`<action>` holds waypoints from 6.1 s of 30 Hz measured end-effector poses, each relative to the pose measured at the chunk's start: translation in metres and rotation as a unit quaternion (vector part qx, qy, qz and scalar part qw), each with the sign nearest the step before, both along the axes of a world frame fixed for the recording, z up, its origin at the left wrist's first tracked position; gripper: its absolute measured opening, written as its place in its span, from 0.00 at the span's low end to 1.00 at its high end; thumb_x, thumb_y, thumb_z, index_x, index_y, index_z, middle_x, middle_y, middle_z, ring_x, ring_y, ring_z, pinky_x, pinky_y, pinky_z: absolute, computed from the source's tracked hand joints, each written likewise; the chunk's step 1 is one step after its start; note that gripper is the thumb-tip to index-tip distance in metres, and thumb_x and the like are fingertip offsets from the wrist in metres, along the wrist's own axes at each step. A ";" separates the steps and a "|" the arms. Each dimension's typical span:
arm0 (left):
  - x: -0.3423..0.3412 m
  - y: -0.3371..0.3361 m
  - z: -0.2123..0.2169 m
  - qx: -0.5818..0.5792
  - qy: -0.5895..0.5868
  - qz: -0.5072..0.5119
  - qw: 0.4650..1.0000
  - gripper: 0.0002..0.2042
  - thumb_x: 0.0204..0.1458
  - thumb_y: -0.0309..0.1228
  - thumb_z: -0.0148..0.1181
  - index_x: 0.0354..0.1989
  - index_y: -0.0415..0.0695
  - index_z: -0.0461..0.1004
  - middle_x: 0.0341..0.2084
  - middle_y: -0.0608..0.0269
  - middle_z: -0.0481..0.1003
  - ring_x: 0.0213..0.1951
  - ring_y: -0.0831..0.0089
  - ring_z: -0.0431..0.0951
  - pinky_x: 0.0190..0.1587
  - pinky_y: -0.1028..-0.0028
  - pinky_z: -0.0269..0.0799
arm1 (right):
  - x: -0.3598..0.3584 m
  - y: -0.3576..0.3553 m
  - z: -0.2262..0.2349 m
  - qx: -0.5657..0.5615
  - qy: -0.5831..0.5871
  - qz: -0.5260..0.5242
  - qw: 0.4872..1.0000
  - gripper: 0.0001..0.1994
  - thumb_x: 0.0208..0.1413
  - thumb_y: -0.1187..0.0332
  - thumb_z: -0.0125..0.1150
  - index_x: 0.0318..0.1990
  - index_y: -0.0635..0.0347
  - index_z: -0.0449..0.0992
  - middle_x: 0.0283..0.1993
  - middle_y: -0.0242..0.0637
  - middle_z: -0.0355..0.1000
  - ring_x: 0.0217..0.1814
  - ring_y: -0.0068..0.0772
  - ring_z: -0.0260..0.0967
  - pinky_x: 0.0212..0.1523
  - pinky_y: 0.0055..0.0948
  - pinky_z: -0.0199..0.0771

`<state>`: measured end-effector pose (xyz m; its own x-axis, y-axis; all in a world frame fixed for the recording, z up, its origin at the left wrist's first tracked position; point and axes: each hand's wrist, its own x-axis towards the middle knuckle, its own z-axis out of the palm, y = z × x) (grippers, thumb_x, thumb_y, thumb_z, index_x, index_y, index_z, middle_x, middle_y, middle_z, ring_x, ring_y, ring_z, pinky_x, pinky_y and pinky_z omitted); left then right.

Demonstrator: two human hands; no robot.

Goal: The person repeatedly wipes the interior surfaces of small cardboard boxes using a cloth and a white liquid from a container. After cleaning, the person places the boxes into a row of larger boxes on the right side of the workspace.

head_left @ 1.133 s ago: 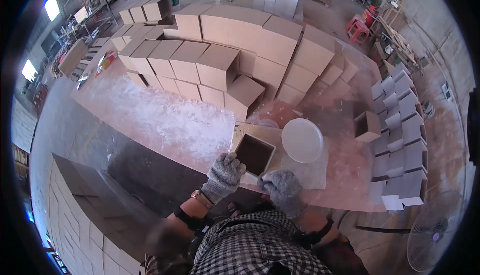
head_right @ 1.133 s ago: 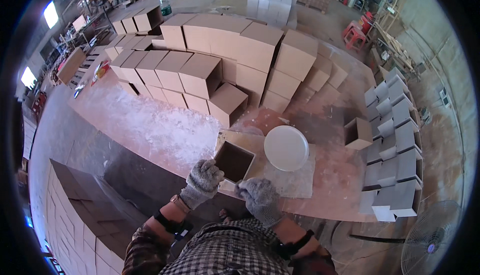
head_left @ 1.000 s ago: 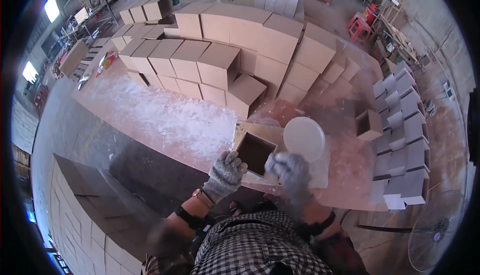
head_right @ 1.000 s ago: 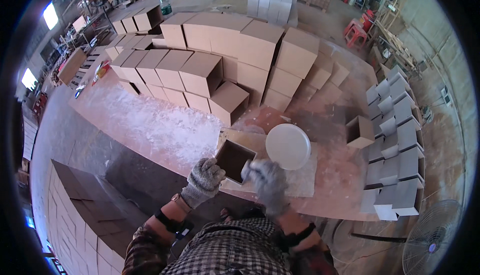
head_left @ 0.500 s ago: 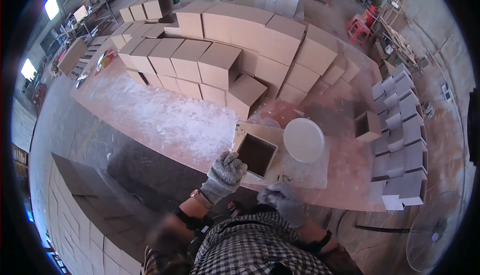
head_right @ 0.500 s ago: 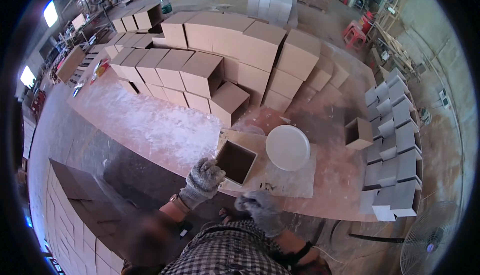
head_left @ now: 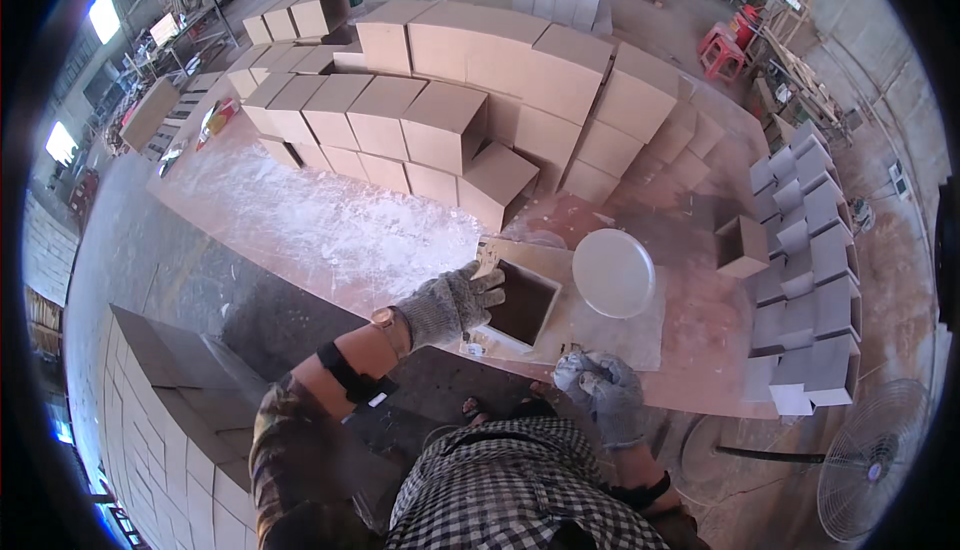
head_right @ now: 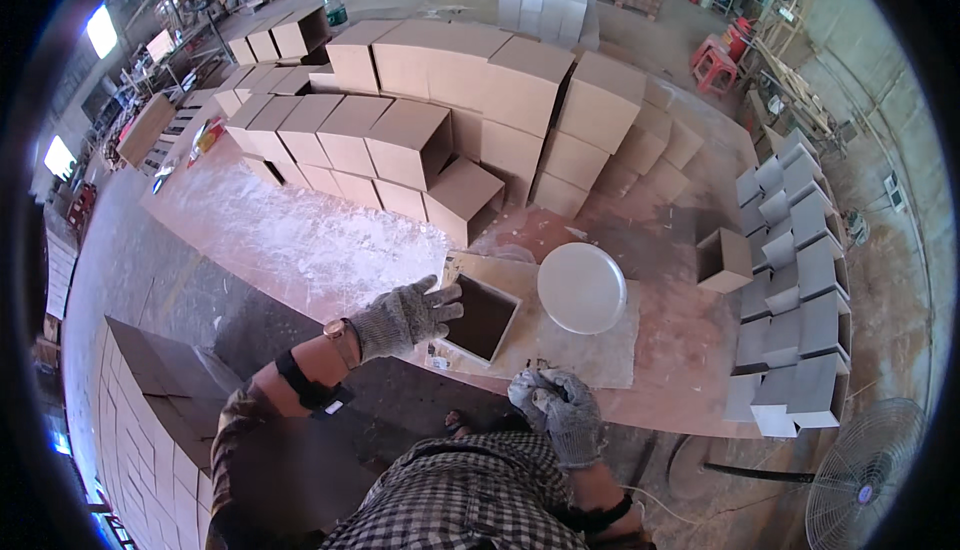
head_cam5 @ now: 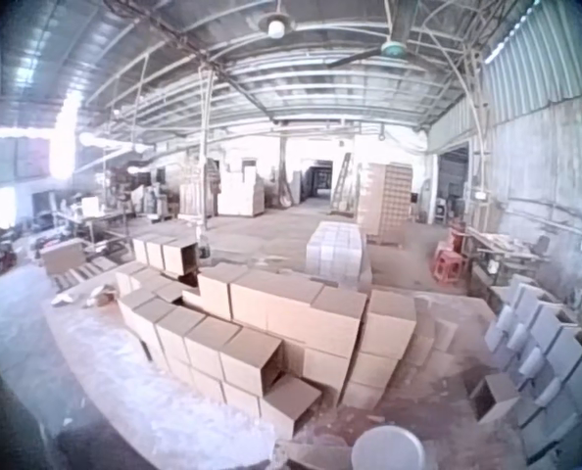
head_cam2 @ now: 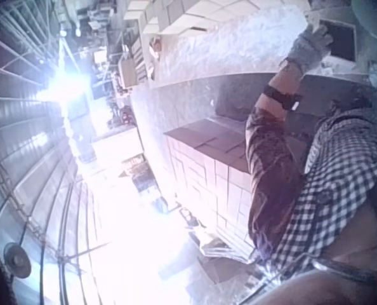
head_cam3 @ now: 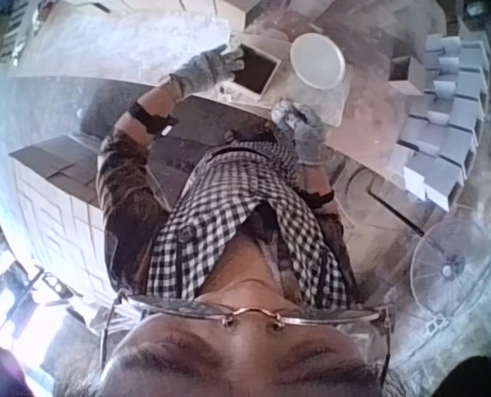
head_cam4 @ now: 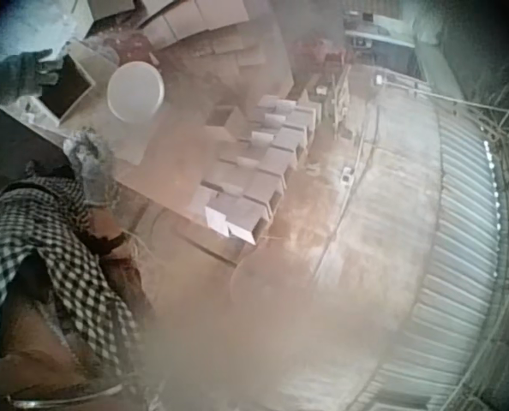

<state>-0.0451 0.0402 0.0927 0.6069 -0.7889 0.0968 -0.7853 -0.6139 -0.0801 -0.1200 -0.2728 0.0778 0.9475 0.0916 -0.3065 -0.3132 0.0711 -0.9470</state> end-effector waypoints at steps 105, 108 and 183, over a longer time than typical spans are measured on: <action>-0.070 0.002 -0.111 -0.546 0.370 0.164 0.734 0.27 0.53 0.40 0.57 0.61 0.46 0.62 0.58 0.58 0.66 0.58 0.62 0.67 0.57 0.58 0.67 | 0.047 -0.030 0.029 0.278 -0.136 -0.140 0.940 0.13 0.47 0.81 0.54 0.43 0.70 0.72 0.44 0.43 0.72 0.44 0.38 0.71 0.50 0.36 0.74; -0.064 -0.007 -0.077 -0.566 0.358 0.147 0.728 0.28 0.52 0.43 0.57 0.61 0.46 0.62 0.58 0.57 0.65 0.58 0.62 0.67 0.58 0.58 0.65 | 0.063 -0.041 0.033 0.245 -0.212 -0.089 0.942 0.14 0.48 0.77 0.57 0.44 0.71 0.71 0.45 0.45 0.71 0.46 0.39 0.70 0.52 0.36 0.71; -0.038 -0.087 0.174 -0.422 0.179 0.009 0.889 0.33 0.48 0.36 0.64 0.64 0.48 0.60 0.59 0.60 0.64 0.60 0.69 0.65 0.64 0.68 0.56 | 0.083 0.006 0.237 0.085 -0.474 0.481 0.732 0.09 0.50 0.73 0.61 0.40 0.60 0.76 0.44 0.39 0.73 0.49 0.37 0.71 0.51 0.35 0.71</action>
<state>-0.0830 -0.0466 0.2666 0.7297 -0.5166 0.4479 -0.6574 -0.3501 0.6673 -0.0371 -0.2670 0.3151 0.1987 0.8170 0.5413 0.4979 0.3916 -0.7738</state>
